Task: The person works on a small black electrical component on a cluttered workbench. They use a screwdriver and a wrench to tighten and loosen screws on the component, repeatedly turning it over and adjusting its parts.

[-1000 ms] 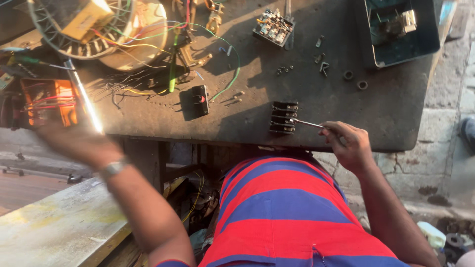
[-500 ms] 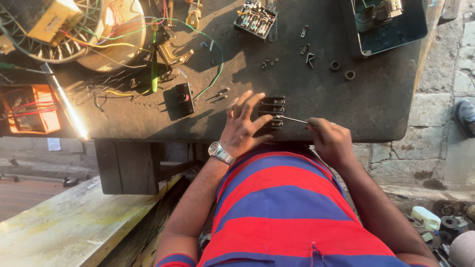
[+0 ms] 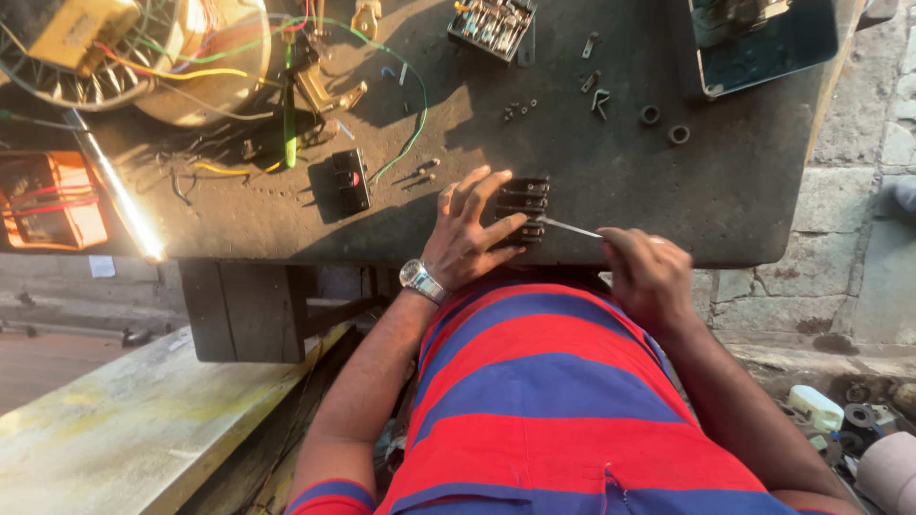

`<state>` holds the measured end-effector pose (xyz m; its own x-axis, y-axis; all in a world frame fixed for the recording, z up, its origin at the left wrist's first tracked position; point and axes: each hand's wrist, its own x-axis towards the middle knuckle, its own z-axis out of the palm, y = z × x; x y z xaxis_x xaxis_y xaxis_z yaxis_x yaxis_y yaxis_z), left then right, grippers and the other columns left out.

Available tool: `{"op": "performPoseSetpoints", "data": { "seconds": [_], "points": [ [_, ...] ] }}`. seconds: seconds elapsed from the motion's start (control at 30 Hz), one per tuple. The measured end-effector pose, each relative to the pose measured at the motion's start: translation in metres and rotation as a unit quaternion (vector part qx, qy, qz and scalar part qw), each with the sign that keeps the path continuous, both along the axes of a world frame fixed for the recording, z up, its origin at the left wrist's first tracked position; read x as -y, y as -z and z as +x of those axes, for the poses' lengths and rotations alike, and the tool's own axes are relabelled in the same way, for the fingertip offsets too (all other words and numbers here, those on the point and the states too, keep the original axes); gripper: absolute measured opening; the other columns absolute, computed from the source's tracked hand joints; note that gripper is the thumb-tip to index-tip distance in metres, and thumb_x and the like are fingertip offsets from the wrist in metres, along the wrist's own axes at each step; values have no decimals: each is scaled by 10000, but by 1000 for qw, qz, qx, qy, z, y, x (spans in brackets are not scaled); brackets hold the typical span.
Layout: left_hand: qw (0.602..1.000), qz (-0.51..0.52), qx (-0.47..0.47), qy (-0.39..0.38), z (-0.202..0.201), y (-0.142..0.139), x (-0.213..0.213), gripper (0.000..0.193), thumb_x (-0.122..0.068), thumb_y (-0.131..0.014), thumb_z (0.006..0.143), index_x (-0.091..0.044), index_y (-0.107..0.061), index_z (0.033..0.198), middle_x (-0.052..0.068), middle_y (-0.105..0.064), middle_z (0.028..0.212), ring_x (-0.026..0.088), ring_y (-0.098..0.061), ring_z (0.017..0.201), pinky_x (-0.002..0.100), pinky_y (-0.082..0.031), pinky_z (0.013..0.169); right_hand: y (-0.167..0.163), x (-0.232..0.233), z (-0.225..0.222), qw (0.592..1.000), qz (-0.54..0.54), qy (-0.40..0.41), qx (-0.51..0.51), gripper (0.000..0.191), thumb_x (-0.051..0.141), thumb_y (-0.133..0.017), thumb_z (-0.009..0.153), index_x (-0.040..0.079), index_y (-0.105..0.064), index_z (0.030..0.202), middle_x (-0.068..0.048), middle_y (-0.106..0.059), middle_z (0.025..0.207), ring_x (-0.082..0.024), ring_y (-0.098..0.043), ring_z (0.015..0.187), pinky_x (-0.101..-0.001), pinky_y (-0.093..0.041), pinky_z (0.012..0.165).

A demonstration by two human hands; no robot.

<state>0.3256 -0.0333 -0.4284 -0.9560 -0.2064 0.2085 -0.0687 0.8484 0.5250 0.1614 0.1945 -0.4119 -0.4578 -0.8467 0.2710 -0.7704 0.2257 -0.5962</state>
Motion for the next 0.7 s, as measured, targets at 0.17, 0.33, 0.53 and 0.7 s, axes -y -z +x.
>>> {"op": "performPoseSetpoints", "data": {
  "seconds": [0.17, 0.33, 0.53, 0.7],
  "points": [
    [1000, -26, 15, 7, -1, 3, 2, 525, -379, -931, 708, -294, -746, 1192, 62, -324, 1598, 328, -252, 1516, 684, -322, 1157, -2, -1, 0, 1000, -4, -4, -4, 159, 12, -692, 942, 26, -678, 1100, -130, -698, 872, -271, -684, 725, -384, -526, 645],
    [1000, -25, 5, 12, -2, 3, 3, 519, -356, -927, 710, -306, -743, 1193, 57, -330, 1599, 348, -252, 1521, 658, -322, 1161, -4, -1, 1, 999, -17, -5, -28, 151, -9, -697, 948, 13, -678, 1096, -135, -691, 839, -275, -660, 677, -394, -502, 607],
    [998, -48, -31, 23, -5, 1, 5, 471, -342, -927, 761, -304, -741, 1192, 68, -359, 1591, 344, -328, 1507, 625, -310, 1167, -1, 1, 4, 997, 55, -14, -59, 173, 7, -700, 910, 28, -700, 1081, -116, -698, 823, -277, -672, 679, -388, -515, 608],
    [999, -26, -20, 28, -7, 1, 5, 470, -338, -910, 749, -304, -735, 1184, 75, -369, 1577, 321, -358, 1485, 607, -299, 1207, 3, -1, 7, 998, -63, 4, -14, 153, -29, -698, 967, -19, -695, 1120, -121, -672, 794, -237, -650, 648, -375, -489, 580]
  ]
}}
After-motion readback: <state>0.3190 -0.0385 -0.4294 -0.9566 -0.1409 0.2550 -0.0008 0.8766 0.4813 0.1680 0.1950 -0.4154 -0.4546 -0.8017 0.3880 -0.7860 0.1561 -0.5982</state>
